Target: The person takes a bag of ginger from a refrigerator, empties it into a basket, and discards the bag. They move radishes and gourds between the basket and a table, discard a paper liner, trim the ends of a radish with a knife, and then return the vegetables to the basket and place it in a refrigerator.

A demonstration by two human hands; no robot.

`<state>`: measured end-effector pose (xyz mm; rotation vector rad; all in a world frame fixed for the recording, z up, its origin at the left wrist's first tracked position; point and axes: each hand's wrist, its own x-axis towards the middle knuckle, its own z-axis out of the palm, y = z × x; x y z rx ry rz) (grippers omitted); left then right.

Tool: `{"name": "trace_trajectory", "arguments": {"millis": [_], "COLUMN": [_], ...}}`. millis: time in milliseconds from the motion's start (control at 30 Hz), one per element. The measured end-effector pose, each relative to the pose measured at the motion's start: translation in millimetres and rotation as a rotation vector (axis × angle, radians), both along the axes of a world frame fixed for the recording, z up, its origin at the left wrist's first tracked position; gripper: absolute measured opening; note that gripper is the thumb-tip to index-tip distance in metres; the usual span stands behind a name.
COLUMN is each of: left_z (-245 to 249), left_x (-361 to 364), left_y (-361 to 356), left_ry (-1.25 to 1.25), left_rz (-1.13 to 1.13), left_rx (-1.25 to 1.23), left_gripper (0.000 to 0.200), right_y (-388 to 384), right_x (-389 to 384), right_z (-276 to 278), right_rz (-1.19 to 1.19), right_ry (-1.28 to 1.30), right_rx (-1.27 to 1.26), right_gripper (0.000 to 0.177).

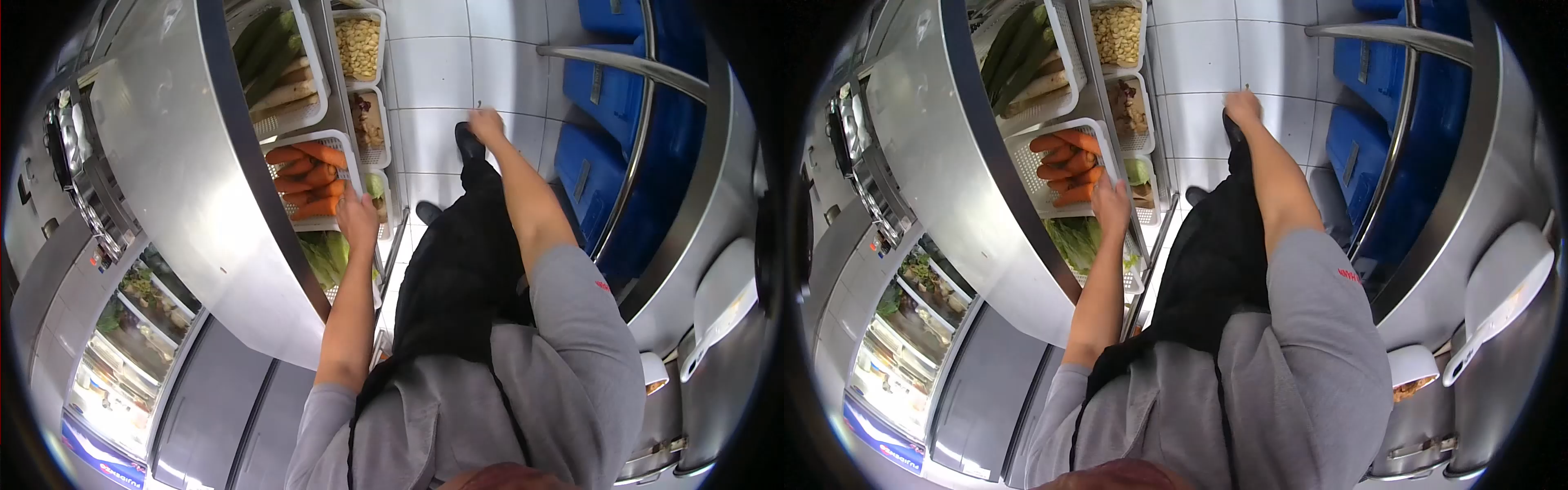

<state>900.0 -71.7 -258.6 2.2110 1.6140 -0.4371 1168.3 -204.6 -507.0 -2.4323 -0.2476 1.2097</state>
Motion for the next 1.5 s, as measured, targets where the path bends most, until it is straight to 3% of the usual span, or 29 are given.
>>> {"name": "trace_trajectory", "arguments": {"millis": [67, 167, 300, 400, 533, 567, 633, 700, 833, 933, 1000, 1133, 1200, 1233, 1300, 1333, 1500], "left_z": [-5.3, 20.0, 99.2, 168.5, 234.6, 241.6, 241.5, 238.6, 212.5, 204.6, 206.9, 209.2, 225.7, 222.2, 242.4, 227.2, 221.3], "left_x": [-4.3, 9.8, 21.7, 16.2, -2.2, -6.0, -10.7, -3.2, 9.7, 13.2, 9.4, -5.5, -29.3, -6.8, -45.6, -20.4, -19.5], "left_y": [-8.8, -30.5, -57.3, -65.8, -38.1, -21.0, 13.5, 42.6, 77.3, 80.4, 83.5, 81.3, 73.5, 57.1, 59.7, 39.0, 55.9], "left_ry": [-0.101, -0.274, -0.466, -0.674, -0.792, -0.709, -0.595, -0.447, -0.271, -0.355, -0.216, -0.199, -0.164, -0.182, -0.036, -0.122, -0.023], "left_rz": [0.053, -0.132, -0.21, -0.368, -0.446, -0.517, -0.466, -0.462, -0.487, -0.366, -0.436, -0.469, -0.29, -0.057, -0.122, 0.147, -0.118], "left_rx": [0.058, 0.14, -0.35, -0.395, 0.042, 0.205, 0.327, 0.362, 0.37, 0.298, 0.35, 0.34, 0.22, 0.247, 0.216, 0.302, 0.272], "left_gripper": [0.057, 0.064, 0.06, 0.05, 0.04, 0.039, 0.047, 0.074, 0.102, 0.104, 0.109, 0.109, 0.113, 0.113, 0.109, 0.108, 0.108], "right_y": [-68.1, -122.2, -145.7, -155.1, -123.9, -112.7, -81.8, -46.2, 36.4, 104.1, 150.2, 230.0, 260.8, 272.3, 291.0, 295.8, 296.8], "right_x": [-5.8, -30.9, -55.8, -86.1, -118.8, -125.8, -132.5, -137.6, -124.6, -97.8, -80.7, -57.9, -54.9, -53.7, -51.4, -51.0, -46.8], "right_z": [23.3, 55.9, 86.6, 73.1, 65.0, 64.4, 57.7, 47.3, 28.5, 2.8, -24.4, -73.8, -100.7, -107.1, -113.2, -114.9, -109.1], "right_rz": [0.108, 0.119, 0.231, 0.276, 0.215, 0.186, 0.188, 0.159, 0.102, 0.055, 0.004, -0.14, -0.19, -0.199, -0.213, -0.193, -0.056], "right_ry": [0.2, 0.252, 0.181, 0.078, 0.018, 0.005, 0.063, 0.066, 0.138, 0.187, 0.175, 0.162, 0.156, 0.184, 0.236, 0.215, 0.093], "right_rx": [-0.259, -0.323, -0.247, -0.16, -0.061, -0.033, 0.008, 0.087, 0.198, 0.261, 0.301, 0.324, 0.302, 0.279, 0.236, 0.225, 0.261], "right_gripper": [0.047, 0.044, 0.036, 0.03, 0.024, 0.023, 0.024, 0.026, 0.029, 0.029, 0.03, 0.037, 0.042, 0.043, 0.048, 0.045, 0.031]}}
